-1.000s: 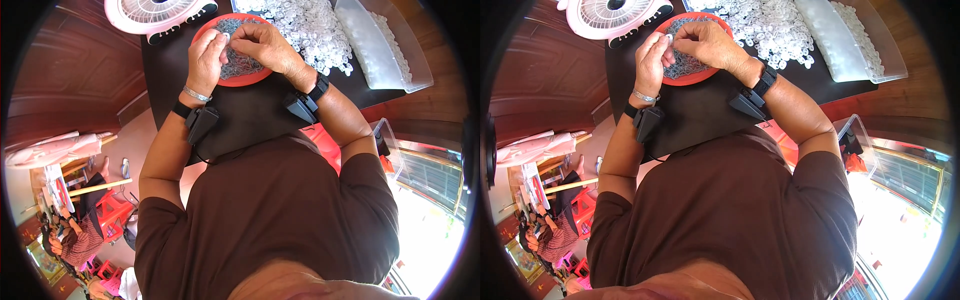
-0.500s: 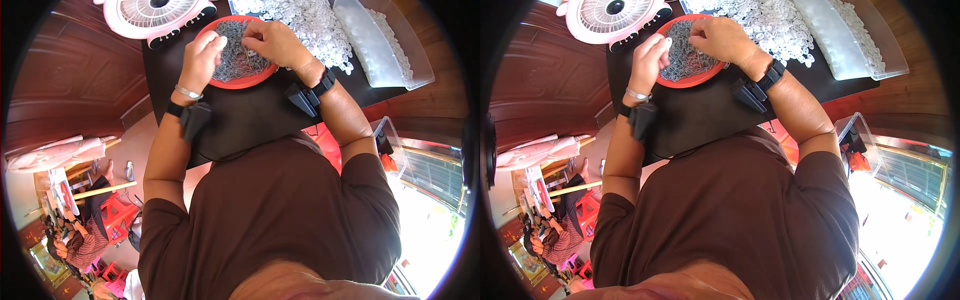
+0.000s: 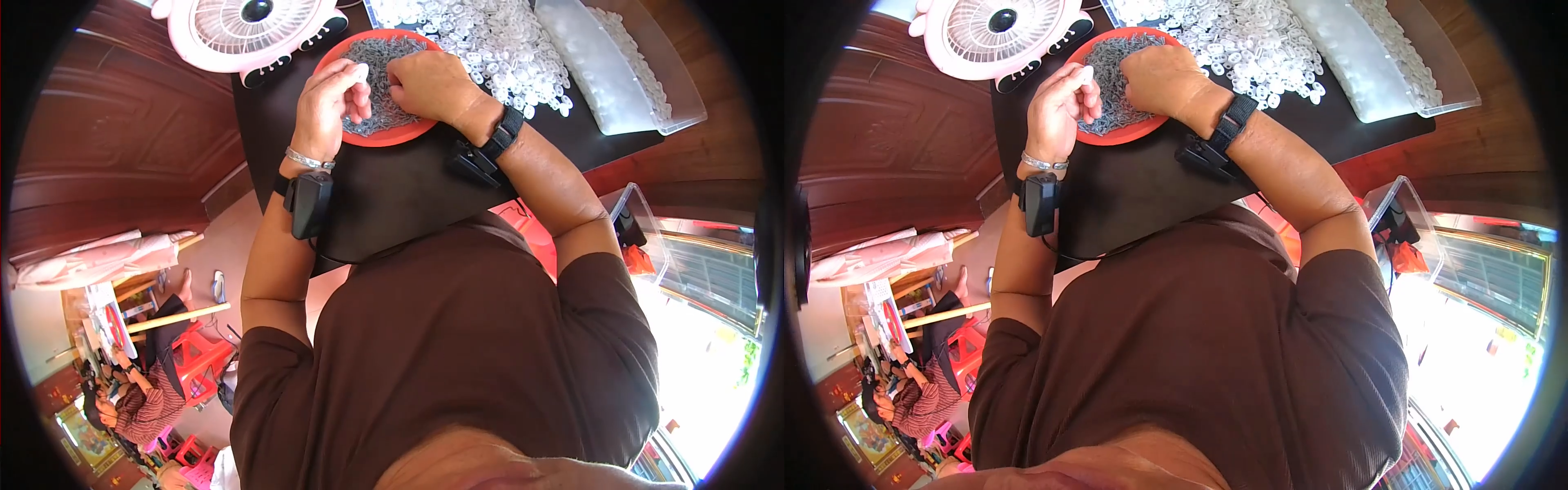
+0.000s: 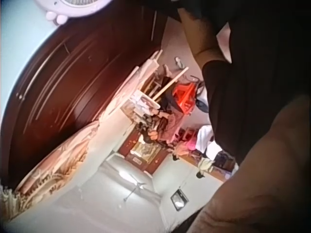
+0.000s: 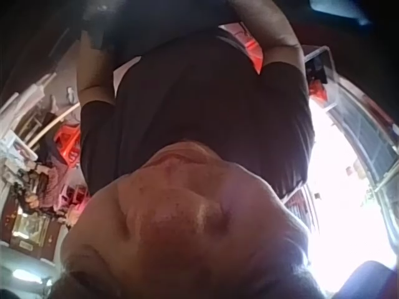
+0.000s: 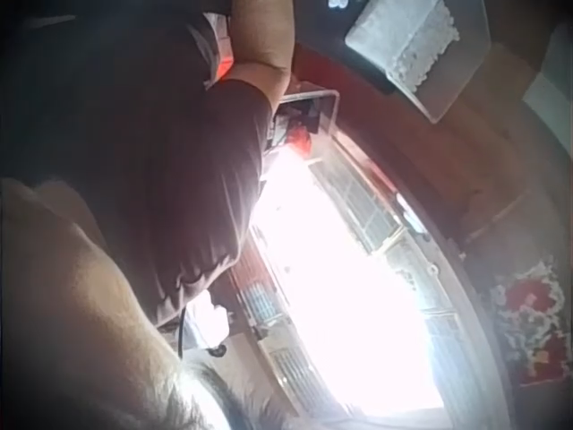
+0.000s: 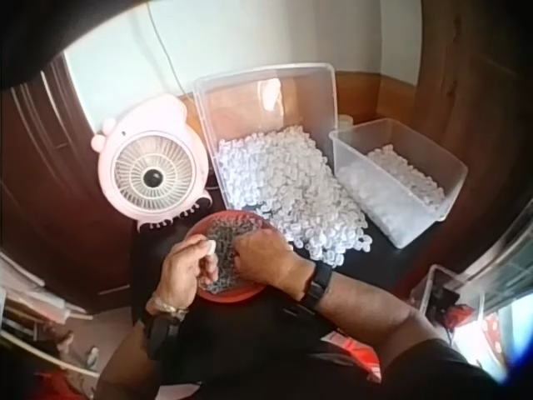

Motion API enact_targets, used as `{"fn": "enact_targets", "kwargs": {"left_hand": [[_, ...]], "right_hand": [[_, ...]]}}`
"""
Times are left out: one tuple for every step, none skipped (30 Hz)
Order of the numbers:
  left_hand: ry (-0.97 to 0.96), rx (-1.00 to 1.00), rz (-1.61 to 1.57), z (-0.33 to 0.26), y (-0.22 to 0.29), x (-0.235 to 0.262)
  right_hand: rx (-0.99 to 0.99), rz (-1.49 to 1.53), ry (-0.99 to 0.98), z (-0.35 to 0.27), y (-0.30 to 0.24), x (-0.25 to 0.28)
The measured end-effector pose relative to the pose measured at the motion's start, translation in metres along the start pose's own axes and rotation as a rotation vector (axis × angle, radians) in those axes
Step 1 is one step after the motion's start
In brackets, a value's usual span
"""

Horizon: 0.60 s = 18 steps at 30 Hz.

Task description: Manually inserting small metal pins into plastic housings for assembly.

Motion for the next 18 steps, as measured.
{"fn": "enact_targets", "kwargs": {"left_hand": [[-0.011, 0.023, -0.060, 0.001, -0.001, 0.000], [-0.020, 0.045, -0.118, 0.002, -0.002, 0.001], [-0.024, 0.048, -0.138, 0.003, -0.003, 0.002], [-0.028, 0.049, -0.155, 0.003, -0.004, 0.002], [-0.035, 0.050, -0.172, 0.004, -0.005, 0.002], [-0.038, 0.060, -0.180, 0.004, -0.006, 0.002], [-0.045, 0.059, -0.183, 0.004, -0.005, 0.002], [-0.053, 0.060, -0.188, 0.003, -0.005, 0.001], [-0.053, 0.060, -0.184, 0.004, -0.006, 0.001], [-0.050, 0.058, -0.184, 0.003, -0.006, 0.002], [-0.058, 0.055, -0.188, 0.003, -0.005, 0.002], [-0.066, 0.054, -0.192, 0.002, -0.004, 0.002], [-0.066, 0.053, -0.193, 0.002, -0.004, 0.002], [-0.057, 0.042, -0.186, 0.001, -0.003, 0.003], [-0.048, 0.032, -0.179, 0.001, -0.003, 0.003], [-0.049, 0.032, -0.180, 0.002, -0.002, 0.004], [-0.028, 0.009, -0.141, 0.002, -0.002, 0.005], [-0.008, -0.013, -0.101, 0.002, -0.001, 0.007]], "right_hand": [[-0.015, -0.020, -0.035, 0.000, -0.003, 0.003], [-0.028, -0.040, -0.068, 0.001, -0.006, 0.006], [-0.019, -0.039, -0.065, 0.002, -0.008, 0.006], [-0.037, -0.064, -0.076, 0.002, -0.010, 0.005], [-0.057, -0.091, -0.087, 0.002, -0.010, 0.003], [-0.073, -0.079, -0.089, 0.004, -0.009, 0.001], [-0.065, -0.080, -0.086, 0.005, -0.009, 0.003], [-0.080, -0.055, -0.116, 0.005, -0.010, 0.006], [-0.096, -0.030, -0.146, 0.006, -0.011, 0.007], [-0.092, -0.031, -0.145, 0.007, -0.011, 0.007], [-0.111, -0.003, -0.131, 0.007, -0.011, 0.007], [-0.130, 0.025, -0.117, 0.007, -0.011, 0.007], [-0.130, 0.025, -0.116, 0.007, -0.009, 0.004], [-0.114, 0.070, -0.072, 0.007, -0.005, 0.001], [-0.099, 0.115, -0.028, 0.006, -0.002, -0.001], [-0.099, 0.114, -0.028, 0.004, 0.001, -0.003], [-0.072, 0.185, 0.041, 0.003, 0.003, -0.004], [-0.045, 0.256, 0.110, 0.002, 0.006, -0.004]]}}
Point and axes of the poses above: each hand's wrist, its own z-axis towards the middle knuckle, its own x-axis out of the back of the hand, y = z × x, the point moved 1 cm from there along z, towards the middle knuckle, and after that the axes turned 4 degrees about y, right-handed, at the moved point
